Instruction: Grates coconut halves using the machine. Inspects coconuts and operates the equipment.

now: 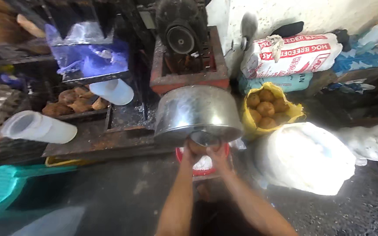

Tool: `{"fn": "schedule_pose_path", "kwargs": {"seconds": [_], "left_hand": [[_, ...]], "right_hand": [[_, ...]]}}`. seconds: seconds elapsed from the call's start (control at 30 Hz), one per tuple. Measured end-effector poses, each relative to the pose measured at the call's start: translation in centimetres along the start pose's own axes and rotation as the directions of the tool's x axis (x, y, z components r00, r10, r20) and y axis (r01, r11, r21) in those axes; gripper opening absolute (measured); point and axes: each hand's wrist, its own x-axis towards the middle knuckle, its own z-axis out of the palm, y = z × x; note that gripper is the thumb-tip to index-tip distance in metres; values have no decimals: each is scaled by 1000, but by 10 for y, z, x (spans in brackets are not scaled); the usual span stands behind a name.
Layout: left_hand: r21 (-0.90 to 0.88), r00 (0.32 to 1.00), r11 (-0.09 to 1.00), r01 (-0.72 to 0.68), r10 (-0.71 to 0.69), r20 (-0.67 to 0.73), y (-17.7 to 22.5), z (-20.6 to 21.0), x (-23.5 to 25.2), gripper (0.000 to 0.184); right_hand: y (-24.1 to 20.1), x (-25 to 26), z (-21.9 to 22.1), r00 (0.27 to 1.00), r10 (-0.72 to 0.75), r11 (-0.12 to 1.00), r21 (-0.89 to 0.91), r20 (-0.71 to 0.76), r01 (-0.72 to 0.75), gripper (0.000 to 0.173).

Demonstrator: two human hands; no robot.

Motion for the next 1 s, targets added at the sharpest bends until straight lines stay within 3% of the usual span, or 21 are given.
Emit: {"fn": "schedule_pose_path", "kwargs": {"seconds": [0.07, 0.13, 0.17, 0.27, 0.33, 0.4, 0.53, 0.6, 0.8, 1.0], "left_hand": [[35, 1000, 999, 12, -13, 1, -5, -9, -20, 88], [195, 993, 976, -96, 106, -42, -2, -9, -35, 66], [285, 980, 943, -173, 192, -41, 5, -3, -35, 57], [563, 907, 764, -316, 417, -57, 35, 46, -24, 69], [802, 883, 538, -261, 469, -28, 49, 85, -12, 58], [953, 904, 286, -98, 427, -35, 57, 113, -2, 48], [988, 927, 43, 149, 342, -155, 52, 126, 11, 52], [988, 923, 30, 153, 351, -154, 50, 121, 12, 53], [967, 910, 256, 22, 396, -125, 42, 99, 17, 46], [904, 884, 426, -31, 434, -174, 28, 75, 24, 39]], "right_hand": [[4, -11, 3, 1000, 3, 1000, 7, -21, -2, 118], [0, -10, 11, 999, 52, 996, 74, -13, -51, 107], [-8, -3, 19, 996, 87, 987, 132, -2, -86, 98], [-41, 24, 43, 956, 291, 883, 378, 27, -280, 62], [-62, 42, 46, 867, 497, 741, 501, 39, -447, 57], [-74, 56, 46, 797, 600, 623, 581, 76, -524, 63], [-61, 65, 48, 771, 624, 553, 626, 126, -550, 61], [-58, 63, 51, 766, 633, 558, 617, 115, -554, 61], [-41, 69, 58, 813, 580, 685, 571, -50, -453, 39], [-31, 67, 54, 895, 431, 839, 414, -113, -352, 44]]}}
